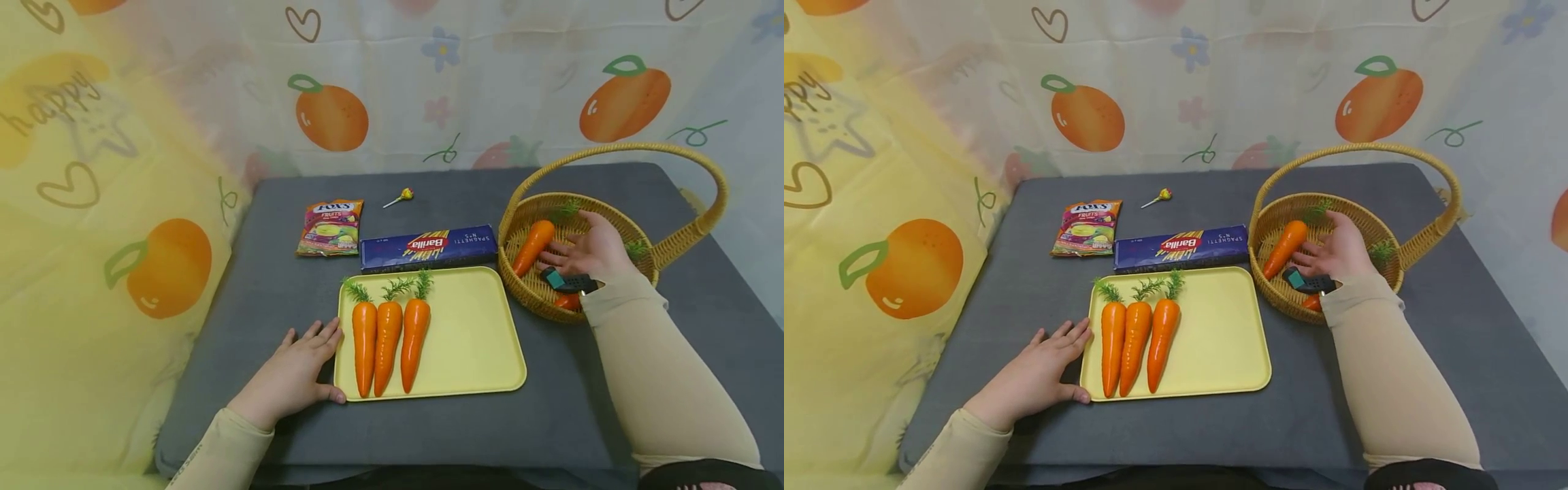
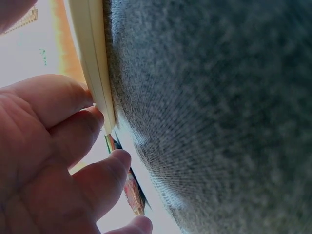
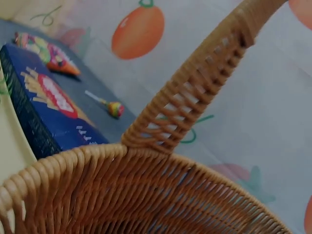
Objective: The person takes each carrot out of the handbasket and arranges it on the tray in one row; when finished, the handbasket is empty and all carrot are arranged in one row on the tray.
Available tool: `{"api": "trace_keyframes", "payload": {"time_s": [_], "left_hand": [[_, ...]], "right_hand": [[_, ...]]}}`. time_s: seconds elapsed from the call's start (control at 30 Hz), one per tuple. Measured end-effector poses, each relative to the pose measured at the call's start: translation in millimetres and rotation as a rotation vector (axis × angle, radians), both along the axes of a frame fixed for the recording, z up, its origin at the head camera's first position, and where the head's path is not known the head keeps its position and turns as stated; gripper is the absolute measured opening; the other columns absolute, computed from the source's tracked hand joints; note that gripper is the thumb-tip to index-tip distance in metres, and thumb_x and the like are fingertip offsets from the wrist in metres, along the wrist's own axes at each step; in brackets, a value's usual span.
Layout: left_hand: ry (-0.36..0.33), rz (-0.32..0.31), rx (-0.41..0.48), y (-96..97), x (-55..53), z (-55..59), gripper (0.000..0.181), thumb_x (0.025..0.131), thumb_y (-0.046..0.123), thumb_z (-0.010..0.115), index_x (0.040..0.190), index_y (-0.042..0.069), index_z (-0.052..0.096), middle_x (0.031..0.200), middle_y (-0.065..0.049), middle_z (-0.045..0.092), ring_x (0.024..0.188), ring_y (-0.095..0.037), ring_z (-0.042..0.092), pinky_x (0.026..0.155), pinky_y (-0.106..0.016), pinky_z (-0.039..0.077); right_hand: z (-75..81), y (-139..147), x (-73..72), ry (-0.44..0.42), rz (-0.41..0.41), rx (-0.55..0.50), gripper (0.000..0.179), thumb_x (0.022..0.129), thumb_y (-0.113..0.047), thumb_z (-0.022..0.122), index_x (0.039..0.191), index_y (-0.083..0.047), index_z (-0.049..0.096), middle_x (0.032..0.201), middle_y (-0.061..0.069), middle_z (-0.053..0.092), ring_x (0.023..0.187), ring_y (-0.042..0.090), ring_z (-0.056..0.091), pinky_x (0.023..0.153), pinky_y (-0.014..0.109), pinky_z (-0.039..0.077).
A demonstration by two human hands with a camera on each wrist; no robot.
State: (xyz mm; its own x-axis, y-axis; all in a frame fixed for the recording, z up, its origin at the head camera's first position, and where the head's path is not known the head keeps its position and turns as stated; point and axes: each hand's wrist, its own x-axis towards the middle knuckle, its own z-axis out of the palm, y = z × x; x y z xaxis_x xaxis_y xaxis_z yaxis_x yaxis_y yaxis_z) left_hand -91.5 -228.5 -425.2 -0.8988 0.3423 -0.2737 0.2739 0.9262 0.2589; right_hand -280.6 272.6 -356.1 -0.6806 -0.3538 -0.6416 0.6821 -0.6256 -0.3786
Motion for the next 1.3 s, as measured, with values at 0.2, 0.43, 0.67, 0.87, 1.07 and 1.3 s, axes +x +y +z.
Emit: {"api": "trace_keyframes", "payload": {"time_s": [0.2, 0.43, 0.67, 0.87, 1.07, 1.3], "left_hand": [[-0.004, 0.003, 0.005, -0.1, 0.8, -1.4, 0.117, 0.079, 0.064, 0.090, 0.168, 0.003, 0.046, 0.180, -0.013, 0.033, 0.164, -0.049, 0.033, 0.124, -0.084, 0.022], [0.006, 0.001, 0.002, -0.1, 0.4, -0.2, 0.117, 0.078, 0.064, 0.091, 0.168, 0.003, 0.046, 0.180, -0.013, 0.034, 0.164, -0.048, 0.034, 0.125, -0.083, 0.022], [0.012, -0.006, 0.000, -0.3, 1.1, -0.7, 0.117, 0.078, 0.064, 0.090, 0.167, 0.003, 0.046, 0.180, -0.013, 0.033, 0.164, -0.048, 0.035, 0.124, -0.083, 0.023], [0.004, -0.003, 0.008, -0.5, 0.6, -0.8, 0.117, 0.079, 0.063, 0.090, 0.168, 0.003, 0.045, 0.180, -0.013, 0.033, 0.164, -0.049, 0.034, 0.124, -0.084, 0.022], [0.010, -0.004, 0.011, 0.0, -0.3, -0.6, 0.116, 0.079, 0.062, 0.091, 0.168, 0.003, 0.045, 0.180, -0.014, 0.033, 0.164, -0.049, 0.034, 0.124, -0.085, 0.021], [0.017, -0.005, 0.011, -0.5, 0.3, -1.5, 0.116, 0.079, 0.061, 0.091, 0.168, 0.003, 0.045, 0.180, -0.013, 0.033, 0.164, -0.049, 0.034, 0.124, -0.085, 0.021]], "right_hand": [[-5.9, -10.1, -12.6, 0.038, 0.059, 0.120, 0.079, 0.115, -0.064, 0.030, 0.169, -0.050, -0.027, 0.184, -0.019, -0.009, 0.172, 0.012, -0.004, 0.138, 0.037, 0.006], [-14.5, -14.8, -21.2, 0.127, 0.249, 0.347, 0.061, 0.117, -0.052, 0.043, 0.172, -0.045, 0.017, 0.167, -0.004, 0.037, 0.150, 0.023, 0.041, 0.108, 0.037, 0.045], [-20.3, -21.1, -21.9, 0.156, 0.312, 0.442, 0.025, 0.116, -0.039, 0.056, 0.137, -0.030, 0.047, 0.112, -0.009, 0.066, 0.119, 0.015, 0.051, 0.095, 0.029, 0.056], [-27.5, -22.8, -24.2, 0.295, 0.450, 0.652, 0.030, 0.117, -0.040, 0.049, 0.141, -0.021, 0.042, 0.104, -0.006, 0.068, 0.098, 0.013, 0.067, 0.088, 0.027, 0.060], [-26.3, -25.2, -22.7, 0.317, 0.437, 0.676, 0.033, 0.118, -0.038, 0.048, 0.143, -0.019, 0.040, 0.129, 0.003, 0.055, 0.097, 0.012, 0.067, 0.090, 0.027, 0.063], [-12.8, -25.2, -14.9, 0.209, 0.245, 0.493, 0.024, 0.115, -0.035, 0.058, 0.131, -0.023, 0.046, 0.105, -0.004, 0.065, 0.095, 0.014, 0.068, 0.085, 0.031, 0.064]]}}
